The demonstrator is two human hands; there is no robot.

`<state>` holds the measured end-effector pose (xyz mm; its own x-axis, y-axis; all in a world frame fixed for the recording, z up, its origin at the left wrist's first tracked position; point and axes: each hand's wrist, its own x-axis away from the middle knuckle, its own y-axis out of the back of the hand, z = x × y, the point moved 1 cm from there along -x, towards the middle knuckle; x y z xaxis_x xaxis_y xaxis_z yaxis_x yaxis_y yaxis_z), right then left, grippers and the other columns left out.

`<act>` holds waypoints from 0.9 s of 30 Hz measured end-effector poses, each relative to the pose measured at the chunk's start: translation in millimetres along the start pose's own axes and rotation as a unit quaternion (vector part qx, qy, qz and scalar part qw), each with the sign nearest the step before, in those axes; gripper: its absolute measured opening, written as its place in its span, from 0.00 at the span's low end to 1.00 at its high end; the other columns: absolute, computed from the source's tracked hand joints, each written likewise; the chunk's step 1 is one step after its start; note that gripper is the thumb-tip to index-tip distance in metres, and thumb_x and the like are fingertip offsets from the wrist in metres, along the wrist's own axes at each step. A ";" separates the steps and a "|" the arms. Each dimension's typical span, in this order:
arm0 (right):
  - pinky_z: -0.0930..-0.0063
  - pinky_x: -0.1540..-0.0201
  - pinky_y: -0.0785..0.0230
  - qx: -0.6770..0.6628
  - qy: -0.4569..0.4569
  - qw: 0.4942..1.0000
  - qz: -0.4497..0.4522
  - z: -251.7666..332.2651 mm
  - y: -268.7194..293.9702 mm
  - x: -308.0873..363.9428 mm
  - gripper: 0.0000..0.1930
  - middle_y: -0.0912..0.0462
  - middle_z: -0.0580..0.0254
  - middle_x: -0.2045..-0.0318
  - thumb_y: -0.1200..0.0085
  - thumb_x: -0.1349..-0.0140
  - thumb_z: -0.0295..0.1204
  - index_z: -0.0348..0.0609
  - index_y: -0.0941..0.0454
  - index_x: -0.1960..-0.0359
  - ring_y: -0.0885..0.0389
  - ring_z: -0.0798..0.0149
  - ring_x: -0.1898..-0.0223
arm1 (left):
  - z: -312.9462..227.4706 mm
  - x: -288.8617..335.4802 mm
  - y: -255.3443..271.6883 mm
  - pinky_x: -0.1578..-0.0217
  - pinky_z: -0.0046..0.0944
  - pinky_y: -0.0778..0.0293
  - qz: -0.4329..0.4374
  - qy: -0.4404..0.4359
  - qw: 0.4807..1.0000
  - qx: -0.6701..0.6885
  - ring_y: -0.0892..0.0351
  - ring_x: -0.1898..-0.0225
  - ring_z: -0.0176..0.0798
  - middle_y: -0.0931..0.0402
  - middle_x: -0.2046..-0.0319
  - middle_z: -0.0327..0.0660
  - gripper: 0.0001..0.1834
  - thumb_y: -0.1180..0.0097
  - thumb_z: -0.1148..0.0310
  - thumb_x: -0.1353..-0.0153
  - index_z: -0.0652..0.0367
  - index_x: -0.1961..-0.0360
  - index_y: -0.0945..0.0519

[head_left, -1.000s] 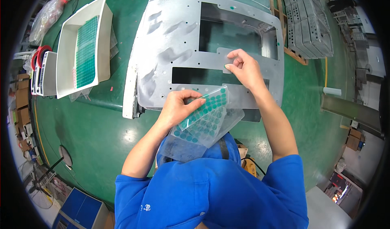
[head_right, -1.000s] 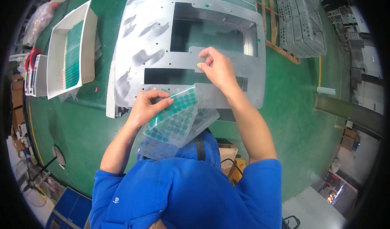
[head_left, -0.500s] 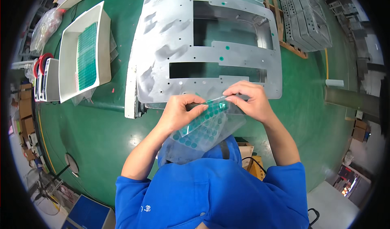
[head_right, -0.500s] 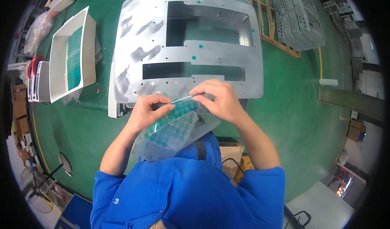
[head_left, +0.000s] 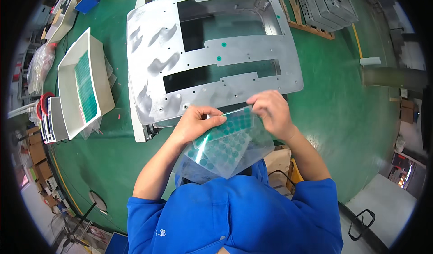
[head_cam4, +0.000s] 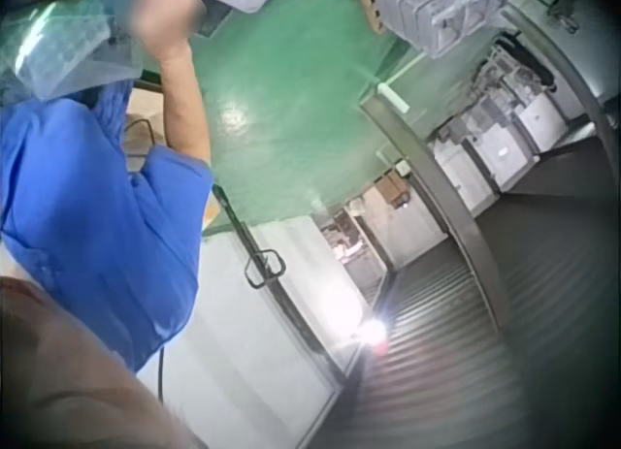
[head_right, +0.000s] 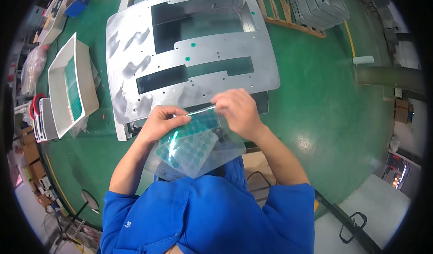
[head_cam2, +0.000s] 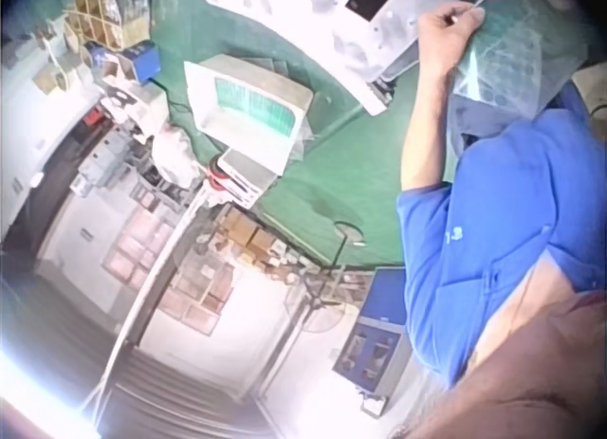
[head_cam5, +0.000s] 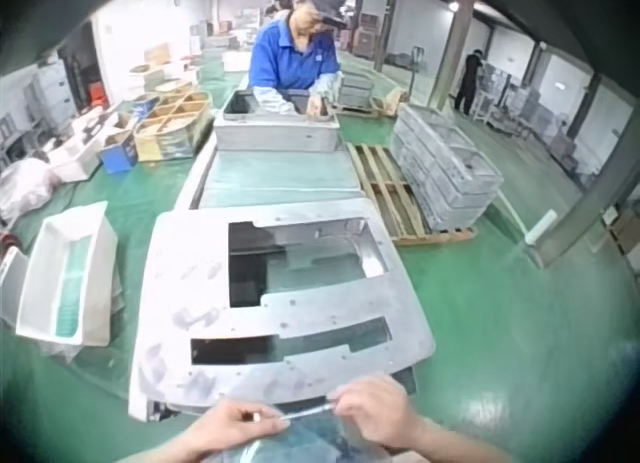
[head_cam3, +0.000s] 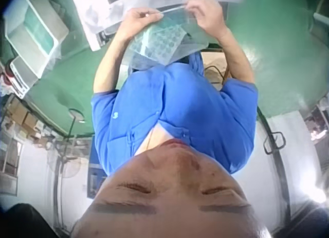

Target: Applying small circular green stickers to specific points inside a metal chassis.

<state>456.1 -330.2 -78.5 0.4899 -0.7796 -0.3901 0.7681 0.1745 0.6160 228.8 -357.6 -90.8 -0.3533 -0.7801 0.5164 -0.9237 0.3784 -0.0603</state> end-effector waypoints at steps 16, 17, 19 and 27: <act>0.79 0.67 0.34 -0.244 -0.240 0.934 0.104 0.1 0.3 -12.8 0.05 0.22 0.62 0.75 0.42 0.53 0.22 0.40 0.23 0.73 0.24 0.68 0.72 | -2.9 -1.9 2.4 0.80 0.27 0.36 -0.025 -0.108 0.991 -0.072 0.34 0.81 0.22 0.26 0.82 0.36 0.07 0.43 0.71 0.47 0.65 0.71 0.20; 0.79 0.67 0.34 -0.237 -0.234 0.937 0.101 0.1 -0.2 -13.2 0.05 0.22 0.62 0.75 0.42 0.53 0.22 0.40 0.23 0.73 0.24 0.68 0.72 | -3.4 -2.0 2.3 0.80 0.26 0.36 -0.026 -0.113 0.990 -0.073 0.34 0.81 0.22 0.26 0.83 0.37 0.06 0.43 0.71 0.47 0.65 0.72 0.20; 0.79 0.68 0.34 -0.187 -0.162 0.966 0.070 -0.8 -2.9 -11.9 0.06 0.22 0.61 0.72 0.42 0.54 0.19 0.39 0.23 0.72 0.24 0.67 0.71 | -3.0 -2.8 3.3 0.80 0.26 0.36 -0.026 -0.102 0.991 -0.081 0.34 0.81 0.22 0.26 0.83 0.37 0.07 0.43 0.71 0.47 0.65 0.72 0.20; 0.71 0.69 0.30 0.185 0.156 0.970 0.008 8.4 -2.2 -10.1 0.12 0.22 0.62 0.68 0.44 0.64 0.22 0.44 0.24 0.73 0.22 0.63 0.69 | -6.9 -8.4 4.1 0.81 0.27 0.38 -0.005 -0.055 0.997 -0.056 0.36 0.82 0.22 0.26 0.82 0.33 0.07 0.42 0.70 0.48 0.63 0.71 0.19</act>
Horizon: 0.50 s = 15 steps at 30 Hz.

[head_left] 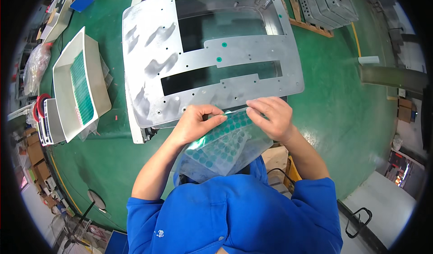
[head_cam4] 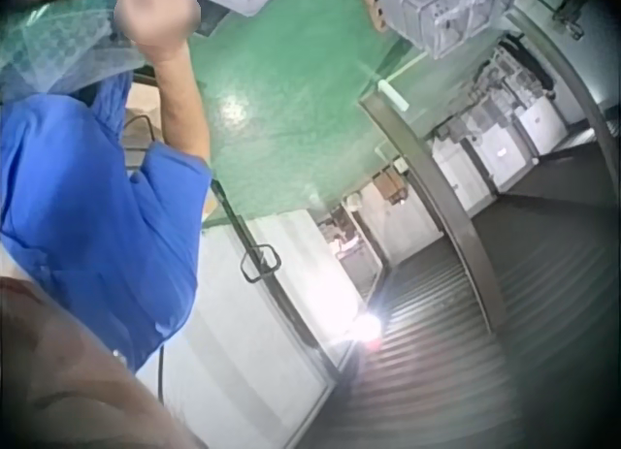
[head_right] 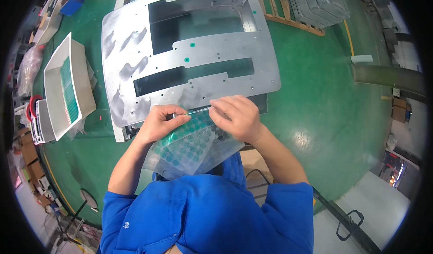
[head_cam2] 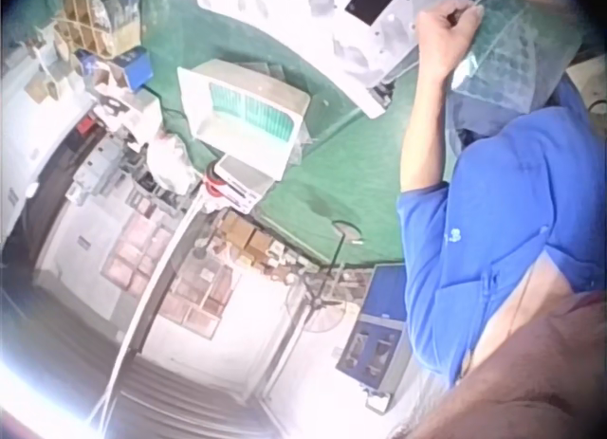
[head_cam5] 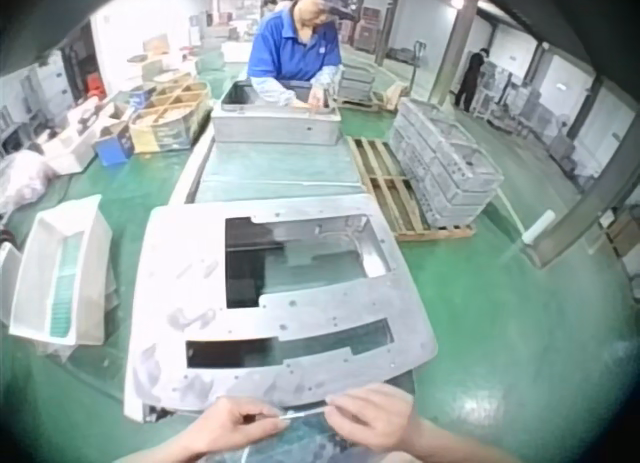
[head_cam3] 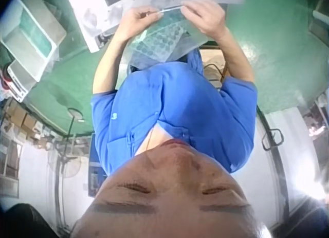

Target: Applying small circular green stickers to specific points inside a metal chassis.

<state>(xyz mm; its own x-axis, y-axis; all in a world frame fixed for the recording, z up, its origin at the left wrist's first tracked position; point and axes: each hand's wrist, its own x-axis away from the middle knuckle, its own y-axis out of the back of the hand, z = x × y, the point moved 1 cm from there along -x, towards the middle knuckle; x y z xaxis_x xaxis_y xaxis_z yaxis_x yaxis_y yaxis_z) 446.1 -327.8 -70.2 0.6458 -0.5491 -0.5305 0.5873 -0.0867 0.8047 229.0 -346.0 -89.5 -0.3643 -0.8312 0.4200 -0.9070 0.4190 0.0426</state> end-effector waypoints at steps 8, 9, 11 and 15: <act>0.77 0.68 0.34 -0.170 -0.289 0.939 -0.077 -32.9 -14.0 8.7 0.05 0.25 0.62 0.72 0.46 0.54 0.20 0.40 0.26 0.74 0.26 0.64 0.73 | 7.3 -3.0 2.2 0.80 0.22 0.38 -0.003 0.004 1.000 0.000 0.33 0.80 0.19 0.24 0.79 0.32 0.08 0.42 0.69 0.46 0.64 0.70 0.20; 0.77 0.68 0.35 -0.192 -0.344 0.918 -0.036 -41.2 -14.3 9.7 0.04 0.26 0.62 0.73 0.46 0.52 0.21 0.40 0.26 0.74 0.27 0.65 0.73 | 8.4 -2.9 1.7 0.80 0.22 0.37 -0.006 0.007 1.000 -0.006 0.33 0.80 0.19 0.24 0.79 0.32 0.08 0.42 0.69 0.47 0.64 0.70 0.20; 0.78 0.69 0.36 -0.235 -0.446 0.862 0.046 -55.2 -14.2 11.8 0.02 0.28 0.62 0.76 0.48 0.49 0.22 0.39 0.26 0.73 0.29 0.66 0.75 | 10.0 -2.7 1.0 0.78 0.23 0.36 -0.013 0.011 1.000 -0.016 0.32 0.79 0.20 0.24 0.79 0.33 0.09 0.42 0.68 0.47 0.65 0.70 0.20; 0.75 0.70 0.37 -0.201 -0.440 0.870 0.091 -58.1 -19.3 6.5 0.02 0.28 0.64 0.76 0.48 0.50 0.23 0.41 0.25 0.73 0.30 0.67 0.75 | 7.6 -0.2 0.9 0.77 0.23 0.34 -0.015 0.031 0.999 -0.005 0.30 0.77 0.21 0.24 0.78 0.33 0.09 0.41 0.68 0.47 0.65 0.70 0.20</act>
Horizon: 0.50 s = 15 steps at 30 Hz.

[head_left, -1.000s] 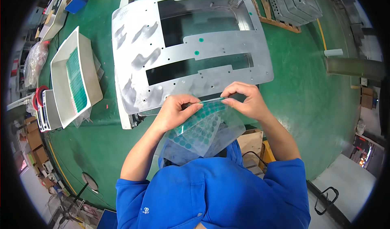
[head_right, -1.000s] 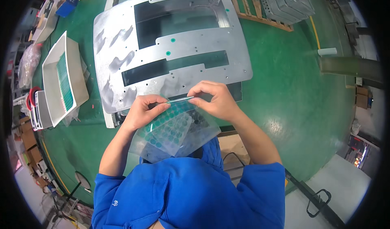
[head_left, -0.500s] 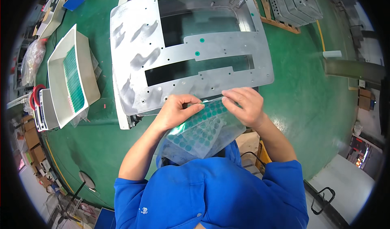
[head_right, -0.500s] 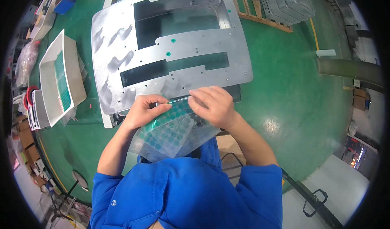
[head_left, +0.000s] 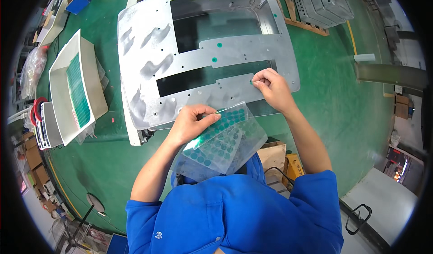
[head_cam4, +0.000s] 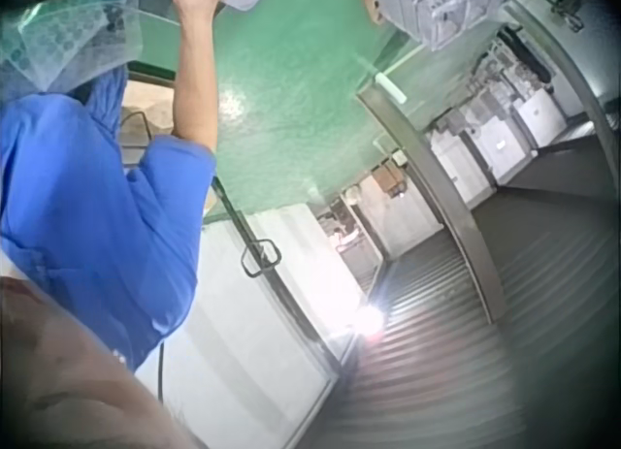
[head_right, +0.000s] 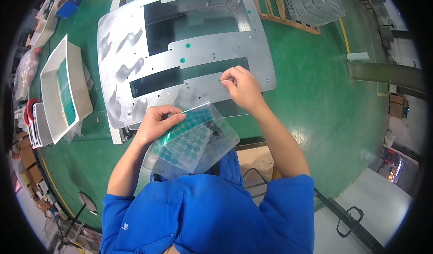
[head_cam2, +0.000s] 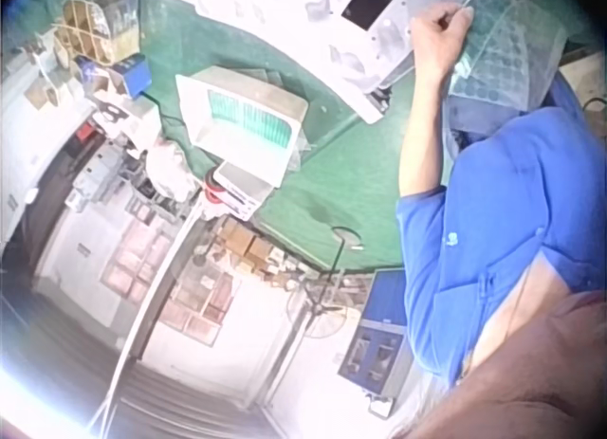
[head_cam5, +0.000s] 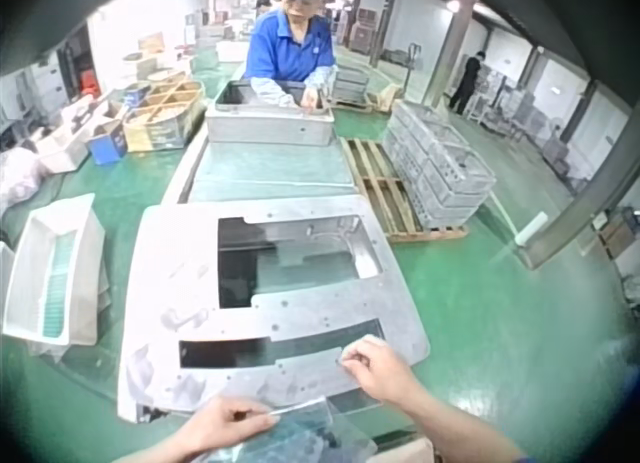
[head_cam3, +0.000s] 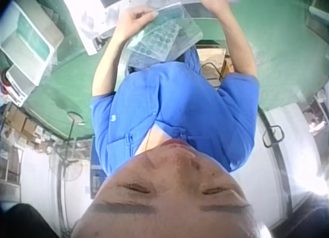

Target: Applying small circular green stickers to specific points inside a metal chassis.

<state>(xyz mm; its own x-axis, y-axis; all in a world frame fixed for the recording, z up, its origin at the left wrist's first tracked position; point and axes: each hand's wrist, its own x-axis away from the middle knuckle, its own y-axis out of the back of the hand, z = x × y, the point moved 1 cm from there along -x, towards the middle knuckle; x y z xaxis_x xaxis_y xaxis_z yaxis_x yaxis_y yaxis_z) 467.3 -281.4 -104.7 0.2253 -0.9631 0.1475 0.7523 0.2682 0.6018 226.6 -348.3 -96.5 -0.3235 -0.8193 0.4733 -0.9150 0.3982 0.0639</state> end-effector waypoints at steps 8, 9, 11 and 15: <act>0.70 0.68 0.35 0.068 0.001 0.998 -0.006 1.3 -3.2 -5.0 0.02 0.26 0.63 0.75 0.47 0.49 0.26 0.43 0.25 0.75 0.27 0.62 0.72 | 1.6 1.1 1.1 0.75 0.25 0.33 -0.003 0.010 1.000 0.012 0.29 0.75 0.23 0.23 0.77 0.34 0.11 0.41 0.66 0.47 0.66 0.70 0.20; 0.69 0.68 0.35 0.072 -0.001 0.997 -0.007 1.0 -3.7 -5.2 0.02 0.26 0.63 0.75 0.47 0.49 0.26 0.43 0.25 0.75 0.27 0.62 0.72 | 1.8 1.0 1.1 0.74 0.25 0.33 -0.003 0.009 1.000 0.010 0.29 0.75 0.23 0.23 0.77 0.35 0.11 0.41 0.66 0.47 0.66 0.70 0.20; 0.69 0.68 0.35 0.078 -0.004 0.997 -0.010 0.3 -4.5 -5.6 0.02 0.26 0.63 0.75 0.47 0.49 0.27 0.43 0.25 0.75 0.26 0.62 0.72 | 2.4 0.6 1.1 0.74 0.26 0.33 -0.003 0.007 1.000 0.007 0.29 0.75 0.24 0.23 0.77 0.35 0.12 0.41 0.66 0.47 0.66 0.70 0.20; 0.69 0.68 0.35 0.093 -0.010 0.996 -0.003 -0.4 -4.7 -6.4 0.03 0.26 0.63 0.75 0.47 0.49 0.27 0.43 0.25 0.75 0.26 0.61 0.72 | 0.0 1.1 0.9 0.73 0.26 0.33 -0.006 0.007 1.000 0.009 0.29 0.74 0.24 0.23 0.77 0.35 0.12 0.41 0.66 0.47 0.66 0.70 0.20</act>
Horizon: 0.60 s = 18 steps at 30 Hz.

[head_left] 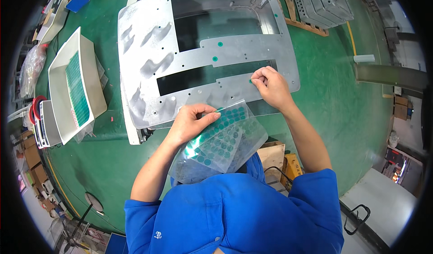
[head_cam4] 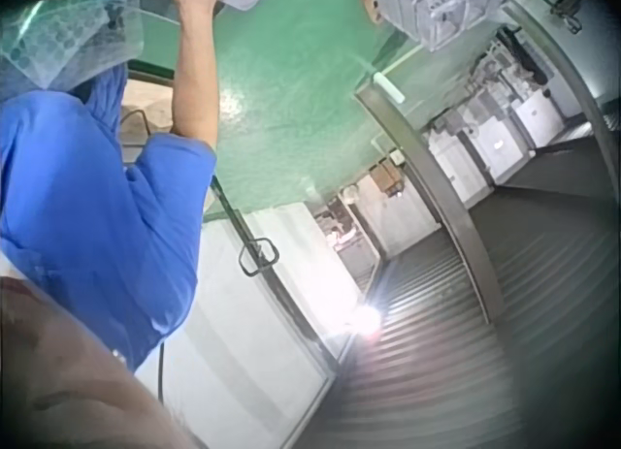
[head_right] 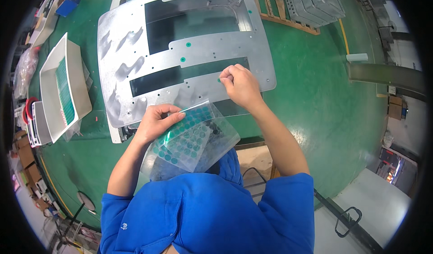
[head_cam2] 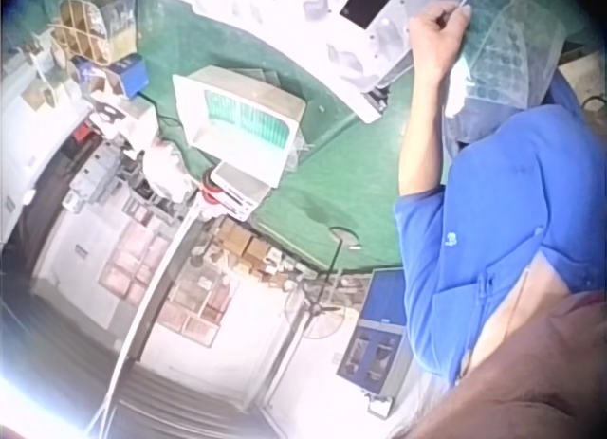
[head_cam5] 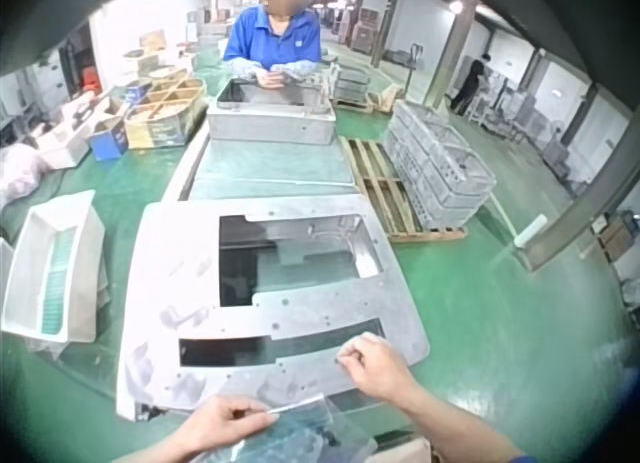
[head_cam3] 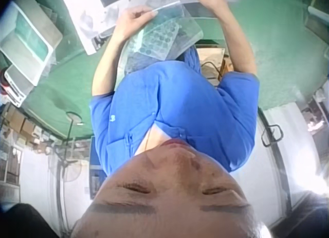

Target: Applying small circular green stickers to specific points inside a metal chassis.

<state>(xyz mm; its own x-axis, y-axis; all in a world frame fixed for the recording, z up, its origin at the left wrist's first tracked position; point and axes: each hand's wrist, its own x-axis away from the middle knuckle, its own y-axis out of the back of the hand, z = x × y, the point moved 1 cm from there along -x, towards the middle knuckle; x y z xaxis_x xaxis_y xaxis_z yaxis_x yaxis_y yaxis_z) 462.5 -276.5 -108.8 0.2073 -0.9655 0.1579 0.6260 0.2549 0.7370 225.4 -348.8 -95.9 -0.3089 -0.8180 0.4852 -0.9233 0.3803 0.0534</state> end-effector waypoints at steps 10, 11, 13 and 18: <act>0.75 0.75 0.37 -0.011 -0.068 0.994 0.086 -3.0 18.3 -22.9 0.06 0.27 0.68 0.81 0.40 0.54 0.28 0.45 0.24 0.74 0.30 0.72 0.79 | -8.0 10.0 5.8 0.75 0.25 0.33 -0.037 -0.048 0.998 0.005 0.29 0.76 0.23 0.23 0.76 0.35 0.09 0.41 0.69 0.47 0.66 0.69 0.20; 0.75 0.74 0.36 0.025 -0.063 0.993 0.098 0.2 19.6 -29.6 0.07 0.26 0.68 0.81 0.40 0.54 0.27 0.44 0.24 0.74 0.29 0.72 0.79 | -9.4 12.4 9.3 0.76 0.25 0.33 -0.050 -0.071 0.996 0.001 0.29 0.76 0.23 0.24 0.77 0.35 0.08 0.41 0.70 0.47 0.66 0.69 0.21; 0.76 0.72 0.35 -0.048 0.004 0.997 0.063 15.8 21.9 -28.0 0.07 0.24 0.66 0.78 0.40 0.54 0.28 0.43 0.23 0.73 0.27 0.72 0.77 | -15.6 20.0 15.4 0.76 0.26 0.33 -0.073 -0.111 0.989 -0.060 0.29 0.77 0.24 0.24 0.77 0.36 0.07 0.41 0.72 0.48 0.65 0.70 0.21; 0.69 0.55 0.37 -0.111 0.226 0.944 0.215 122.1 6.8 -13.8 0.07 0.21 0.62 0.69 0.42 0.52 0.29 0.42 0.22 0.71 0.27 0.60 0.63 | -36.5 36.2 32.0 0.79 0.30 0.33 -0.172 -0.228 0.935 -0.211 0.27 0.80 0.35 0.25 0.80 0.41 0.06 0.40 0.75 0.52 0.62 0.71 0.21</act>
<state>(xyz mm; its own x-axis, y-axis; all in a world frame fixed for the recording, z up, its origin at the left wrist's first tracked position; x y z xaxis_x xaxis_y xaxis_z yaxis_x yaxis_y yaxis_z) 372.1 -268.0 -25.7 0.7457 -0.6617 0.0779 0.5429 0.6713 0.5045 193.0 -350.5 -44.8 -0.1648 -0.9855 -0.0405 -0.8429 0.1194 0.5247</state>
